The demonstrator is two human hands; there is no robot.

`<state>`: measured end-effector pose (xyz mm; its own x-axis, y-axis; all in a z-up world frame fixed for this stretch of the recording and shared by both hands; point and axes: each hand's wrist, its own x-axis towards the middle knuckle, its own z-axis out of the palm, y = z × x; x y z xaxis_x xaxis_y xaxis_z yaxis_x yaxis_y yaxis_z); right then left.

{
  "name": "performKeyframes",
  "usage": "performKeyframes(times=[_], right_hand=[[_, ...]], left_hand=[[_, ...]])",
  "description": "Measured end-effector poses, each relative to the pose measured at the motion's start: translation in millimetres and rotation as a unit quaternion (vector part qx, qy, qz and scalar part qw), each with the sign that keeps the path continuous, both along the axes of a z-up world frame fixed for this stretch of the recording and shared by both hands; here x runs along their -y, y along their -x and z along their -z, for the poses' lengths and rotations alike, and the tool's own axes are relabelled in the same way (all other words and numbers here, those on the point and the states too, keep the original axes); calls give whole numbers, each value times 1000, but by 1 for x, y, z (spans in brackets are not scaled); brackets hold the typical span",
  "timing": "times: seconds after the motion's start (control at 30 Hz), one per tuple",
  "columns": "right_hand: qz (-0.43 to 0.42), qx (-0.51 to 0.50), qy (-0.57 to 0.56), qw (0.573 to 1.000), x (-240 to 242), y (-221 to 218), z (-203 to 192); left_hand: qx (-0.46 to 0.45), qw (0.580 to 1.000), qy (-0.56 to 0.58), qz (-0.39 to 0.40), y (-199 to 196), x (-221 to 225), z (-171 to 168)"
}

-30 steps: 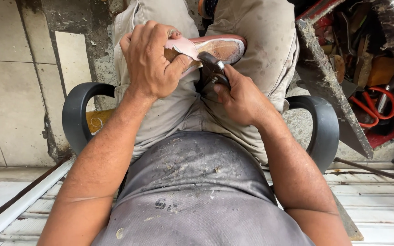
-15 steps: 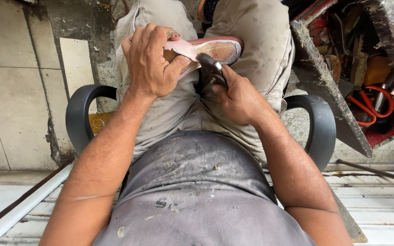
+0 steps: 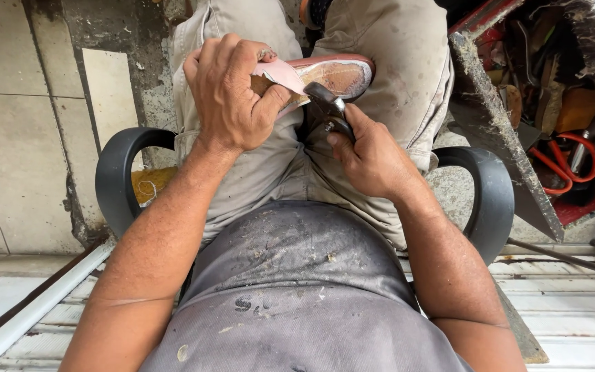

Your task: Repairing a sandal by stretching the leather upper over a wooden last using pliers

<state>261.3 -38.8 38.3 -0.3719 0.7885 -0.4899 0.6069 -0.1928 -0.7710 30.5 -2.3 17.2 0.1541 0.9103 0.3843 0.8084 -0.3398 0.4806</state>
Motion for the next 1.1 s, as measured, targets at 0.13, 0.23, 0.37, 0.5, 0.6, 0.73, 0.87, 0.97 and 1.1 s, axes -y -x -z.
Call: performKeyframes(times=[0.13, 0.23, 0.37, 0.5, 0.6, 0.73, 0.87, 0.97, 1.1], right_hand=[[-15, 10, 12, 1000, -7, 3, 2], [-29, 13, 3, 999, -7, 2, 8], [-31, 95, 36, 994, -9, 13, -9], [-39, 187, 31, 981, 0, 25, -15], [-55, 188, -53, 979, 8, 22, -22], [2, 92, 114, 989, 19, 5, -44], [87, -64, 47, 993, 29, -7, -52], [176, -289, -146, 930, 40, 5, 0], [113, -57, -118, 985, 22, 38, 30]], left_hand=[[-13, 999, 36, 13, 5, -1, 1], [-20, 995, 84, 55, 16, 0, -2], [-32, 971, 211, 112, 26, -1, -12], [1, 991, 135, 17, -1, 2, 7], [-38, 988, 108, -107, -14, 3, 11], [-103, 979, 149, -97, -12, -1, 17], [-128, 975, 173, -46, -6, -7, 18], [-81, 982, 168, -16, 1, -2, 8], [-24, 971, 236, 11, 13, -1, -9]])
